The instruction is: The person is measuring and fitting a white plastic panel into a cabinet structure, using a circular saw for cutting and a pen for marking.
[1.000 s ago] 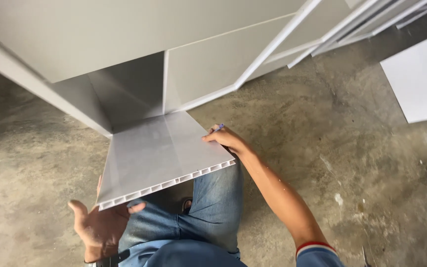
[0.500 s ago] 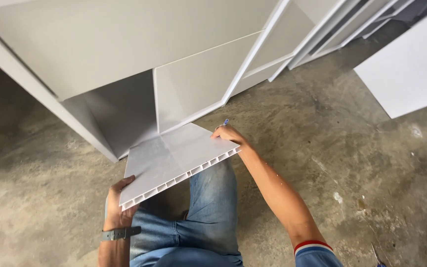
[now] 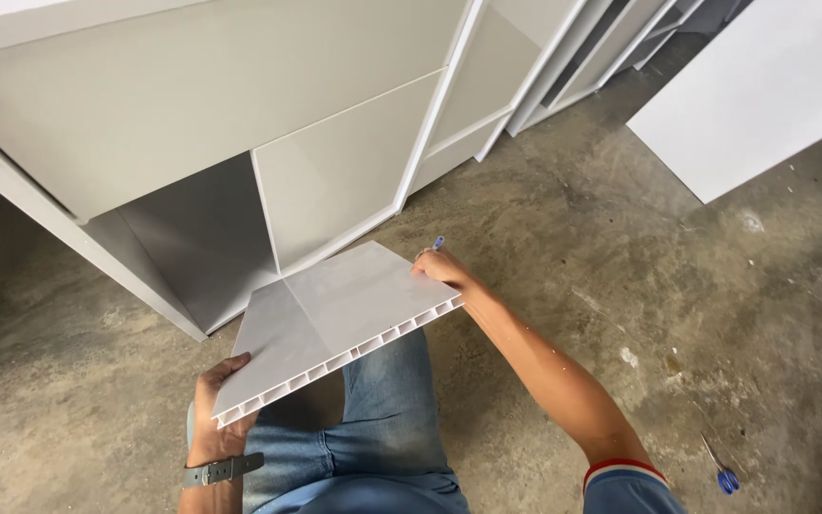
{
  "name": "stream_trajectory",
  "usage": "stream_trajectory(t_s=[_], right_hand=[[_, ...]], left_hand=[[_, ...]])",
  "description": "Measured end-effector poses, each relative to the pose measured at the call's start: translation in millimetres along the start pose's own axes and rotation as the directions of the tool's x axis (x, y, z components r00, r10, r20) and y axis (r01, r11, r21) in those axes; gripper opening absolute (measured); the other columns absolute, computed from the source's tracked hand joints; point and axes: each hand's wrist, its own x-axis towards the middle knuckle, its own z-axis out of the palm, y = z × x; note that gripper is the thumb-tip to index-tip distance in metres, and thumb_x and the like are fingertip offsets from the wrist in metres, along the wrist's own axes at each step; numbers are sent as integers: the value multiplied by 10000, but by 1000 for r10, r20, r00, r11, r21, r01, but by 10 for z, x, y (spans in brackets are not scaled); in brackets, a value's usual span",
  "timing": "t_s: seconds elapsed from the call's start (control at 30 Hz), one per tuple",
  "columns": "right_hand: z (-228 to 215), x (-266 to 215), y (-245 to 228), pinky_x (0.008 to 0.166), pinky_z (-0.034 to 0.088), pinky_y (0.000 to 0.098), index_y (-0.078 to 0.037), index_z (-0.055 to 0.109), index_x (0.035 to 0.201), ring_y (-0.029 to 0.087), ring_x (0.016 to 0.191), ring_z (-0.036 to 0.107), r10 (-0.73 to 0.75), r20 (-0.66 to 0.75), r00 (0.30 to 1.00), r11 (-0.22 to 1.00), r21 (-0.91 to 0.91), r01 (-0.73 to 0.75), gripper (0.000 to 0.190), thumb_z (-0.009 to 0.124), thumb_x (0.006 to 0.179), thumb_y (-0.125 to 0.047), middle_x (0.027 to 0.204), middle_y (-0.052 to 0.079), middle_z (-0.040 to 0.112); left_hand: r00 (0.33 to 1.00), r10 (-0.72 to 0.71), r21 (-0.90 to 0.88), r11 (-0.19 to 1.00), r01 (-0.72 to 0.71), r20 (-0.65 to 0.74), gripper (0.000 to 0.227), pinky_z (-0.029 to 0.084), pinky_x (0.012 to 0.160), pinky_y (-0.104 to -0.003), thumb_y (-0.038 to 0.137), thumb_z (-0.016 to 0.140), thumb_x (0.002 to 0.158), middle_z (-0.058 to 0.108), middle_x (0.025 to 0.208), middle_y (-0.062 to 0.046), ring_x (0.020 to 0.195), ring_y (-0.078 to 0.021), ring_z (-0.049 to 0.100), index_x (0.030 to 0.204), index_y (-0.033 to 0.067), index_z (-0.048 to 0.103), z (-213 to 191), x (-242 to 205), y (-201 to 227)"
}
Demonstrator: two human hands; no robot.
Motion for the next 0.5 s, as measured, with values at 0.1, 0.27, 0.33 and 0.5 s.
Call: stream_trajectory(t_s=[0.1,0.27,0.33,0.5], right_hand=[[-114,-4,101,647,471,354,28,586,710,186,717,583,-23,-9,1000,1000,-5,23,174,630,795,-118,753,109,629],[-270,-110,326,692,444,337,15,549,697,187,768,552,-145,-54,988,989,5,145,179,637,795,-106,788,83,581],[-313,-323,229,698,455,324,-45,606,741,175,768,567,28,-77,997,996,87,-21,115,634,810,-134,788,61,612],[-353,-406,330,717,437,314,-59,572,788,162,770,544,34,-73,997,990,140,-24,106,642,827,-130,805,40,573]], left_hand=[[999,-20,-1,1000,20,35,367,562,871,-402,100,526,965,585,1065,-259,908,-314,663,1204,-173,475,48,58,3],[989,-45,10,999,44,143,382,569,866,-401,100,525,954,591,1066,-262,903,-308,670,1208,-182,485,236,20,-17],[989,-51,43,998,45,142,399,580,848,-399,110,524,948,590,1062,-278,881,-311,680,1211,-187,484,308,-26,-24],[997,-43,130,991,35,62,399,585,797,-404,131,551,940,595,1036,-280,825,-317,686,1197,-168,488,333,-175,-85]])
